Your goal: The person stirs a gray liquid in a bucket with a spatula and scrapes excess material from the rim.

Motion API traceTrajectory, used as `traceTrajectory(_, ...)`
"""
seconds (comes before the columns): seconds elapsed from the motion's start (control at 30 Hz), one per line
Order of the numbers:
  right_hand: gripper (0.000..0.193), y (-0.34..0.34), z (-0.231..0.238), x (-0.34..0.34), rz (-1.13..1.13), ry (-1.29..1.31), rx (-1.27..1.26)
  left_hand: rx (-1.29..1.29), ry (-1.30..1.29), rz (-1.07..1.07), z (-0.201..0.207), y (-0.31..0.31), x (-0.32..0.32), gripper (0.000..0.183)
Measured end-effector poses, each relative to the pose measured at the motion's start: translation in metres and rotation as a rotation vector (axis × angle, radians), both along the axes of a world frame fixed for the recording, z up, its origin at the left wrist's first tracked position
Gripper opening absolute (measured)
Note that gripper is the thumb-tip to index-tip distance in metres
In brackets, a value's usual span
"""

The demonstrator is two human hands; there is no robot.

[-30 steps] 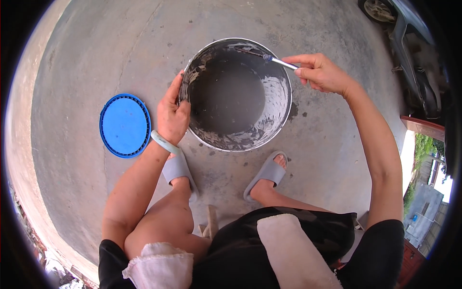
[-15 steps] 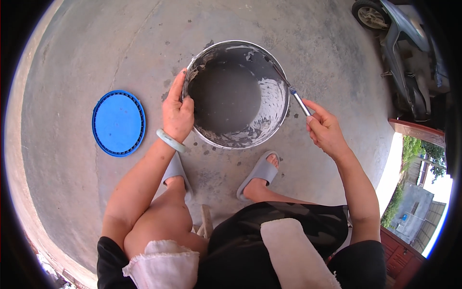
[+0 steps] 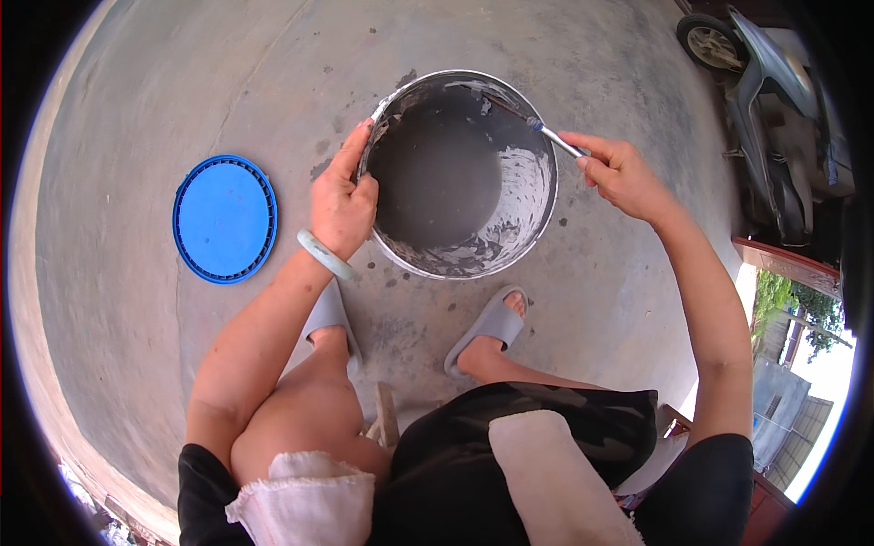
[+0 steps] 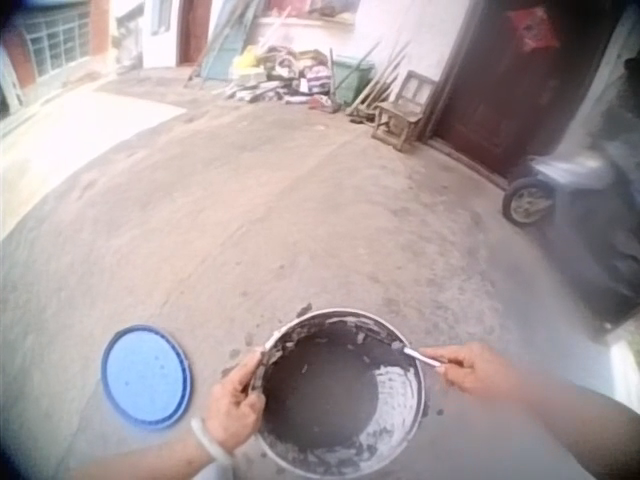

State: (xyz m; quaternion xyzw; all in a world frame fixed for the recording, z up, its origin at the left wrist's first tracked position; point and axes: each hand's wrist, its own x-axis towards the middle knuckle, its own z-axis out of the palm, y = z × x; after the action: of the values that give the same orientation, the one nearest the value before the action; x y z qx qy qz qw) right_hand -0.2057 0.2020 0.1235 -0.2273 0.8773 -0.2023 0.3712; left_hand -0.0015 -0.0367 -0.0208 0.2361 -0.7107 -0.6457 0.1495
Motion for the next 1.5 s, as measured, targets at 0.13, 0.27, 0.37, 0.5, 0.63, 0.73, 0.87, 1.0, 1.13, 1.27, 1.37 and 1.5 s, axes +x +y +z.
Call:
traceTrajectory(0.13, 0.037, -0.018, 0.004, -0.018, 0.183, 0.085, 0.116, -0.025, -0.006, 0.004, -0.002, -0.002, 0.001, 0.058)
traceTrajectory(0.27, 0.037, -0.05, 0.007, -0.018, 0.31, 0.16, 0.23, -0.014, 0.026, 0.013, 0.004, 0.0, 0.001, 0.059)
traceTrajectory(0.37, 0.036, -0.068, 0.005, -0.011, 0.344, 0.169, 0.353, 0.005, -0.089, 0.028, 0.01, 0.002, 0.0, 0.058)
traceTrajectory(0.5, 0.037, -0.059, -0.016, -0.003, 0.433, 0.286, 0.251, -0.049, -0.052, 0.053, 0.007, 0.006, -0.002, 0.056)
traceTrajectory(0.63, 0.036, -0.085, -0.022, 0.005, 0.442, 0.291, 0.347, -0.064, 0.015, 0.086, -0.004, 0.004, -0.003, 0.056)
traceTrajectory(0.73, 0.038, -0.095, -0.025, 0.015, 0.462, 0.307, 0.409, -0.056, 0.003, 0.087, -0.002, 0.008, -0.006, 0.056)
traceTrajectory(0.87, 0.042, -0.067, -0.021, 0.033, 0.537, 0.318, 0.415, -0.031, 0.013, 0.093, -0.001, 0.011, -0.004, 0.056)
traceTrajectory(1.0, 0.047, -0.009, 0.008, 0.042, 0.346, 0.291, 0.215, -0.082, 0.056, 0.11, -0.009, 0.009, -0.002, 0.056)
traceTrajectory(1.13, 0.044, 0.001, 0.045, 0.047, 0.023, 0.166, 0.232, -0.061, 0.026, 0.091, -0.006, 0.008, -0.002, 0.056)
traceTrajectory(1.27, 0.041, -0.008, 0.042, 0.037, -0.03, 0.128, 0.213, -0.063, 0.025, 0.083, -0.001, 0.008, -0.002, 0.056)
traceTrajectory(1.37, 0.04, -0.017, 0.035, 0.025, 0.019, 0.145, 0.231, -0.063, 0.005, 0.066, 0.001, 0.006, -0.004, 0.057)
traceTrajectory(1.5, 0.038, -0.038, 0.039, 0.022, 0.118, 0.167, 0.31, -0.083, -0.014, 0.046, 0.0, 0.005, -0.004, 0.057)
